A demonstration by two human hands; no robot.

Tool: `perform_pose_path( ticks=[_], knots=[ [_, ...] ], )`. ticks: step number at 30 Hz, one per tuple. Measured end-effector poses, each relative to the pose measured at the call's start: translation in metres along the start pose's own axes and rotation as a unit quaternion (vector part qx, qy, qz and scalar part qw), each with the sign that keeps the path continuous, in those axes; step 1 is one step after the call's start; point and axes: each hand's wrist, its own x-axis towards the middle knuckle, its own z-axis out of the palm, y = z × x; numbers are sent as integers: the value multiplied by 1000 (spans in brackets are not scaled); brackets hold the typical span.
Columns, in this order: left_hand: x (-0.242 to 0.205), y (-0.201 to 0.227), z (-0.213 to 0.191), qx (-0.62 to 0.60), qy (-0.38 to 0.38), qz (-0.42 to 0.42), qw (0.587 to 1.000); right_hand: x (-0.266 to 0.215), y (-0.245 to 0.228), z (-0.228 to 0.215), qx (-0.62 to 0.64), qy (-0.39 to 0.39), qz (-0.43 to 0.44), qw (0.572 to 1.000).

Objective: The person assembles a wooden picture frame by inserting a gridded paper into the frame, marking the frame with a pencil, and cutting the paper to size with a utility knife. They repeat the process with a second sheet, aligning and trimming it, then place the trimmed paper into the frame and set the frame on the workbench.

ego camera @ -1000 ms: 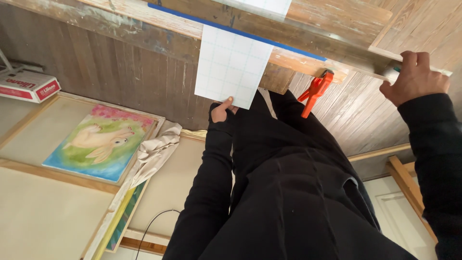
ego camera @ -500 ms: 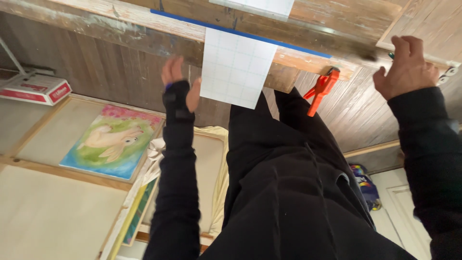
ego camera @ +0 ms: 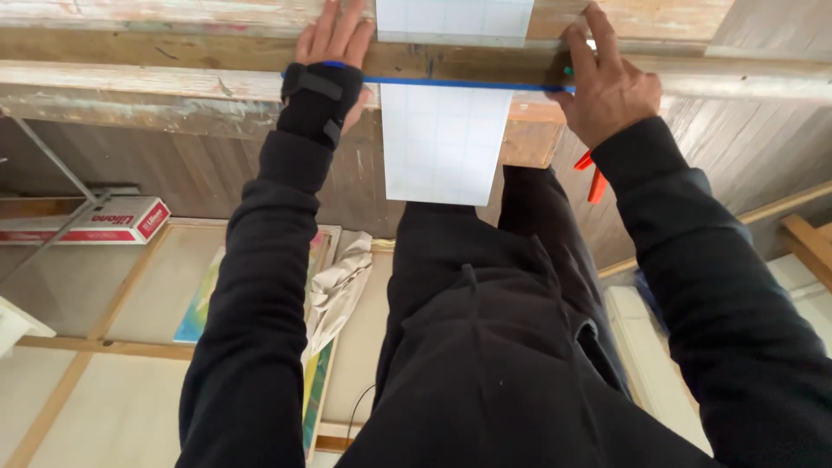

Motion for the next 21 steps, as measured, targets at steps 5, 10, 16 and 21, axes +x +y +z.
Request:
perform_pose_path(
  ticks=[5, 10, 16, 21],
  knots=[
    [7, -9, -24, -10, -13, 5, 1000, -4, 0, -7, -48, 39, -23, 998],
    [10, -19, -4, 24, -3, 18, 1000, -4, -2, -9, -64, 55, -40, 996],
    [14, -28, -4, 40, 5, 55, 998, -5, -2, -7, -59, 93, -40, 993],
    [9, -31, 3, 111, 14, 103, 988, -9, 3, 6, -63, 85, -37, 994]
  ],
)
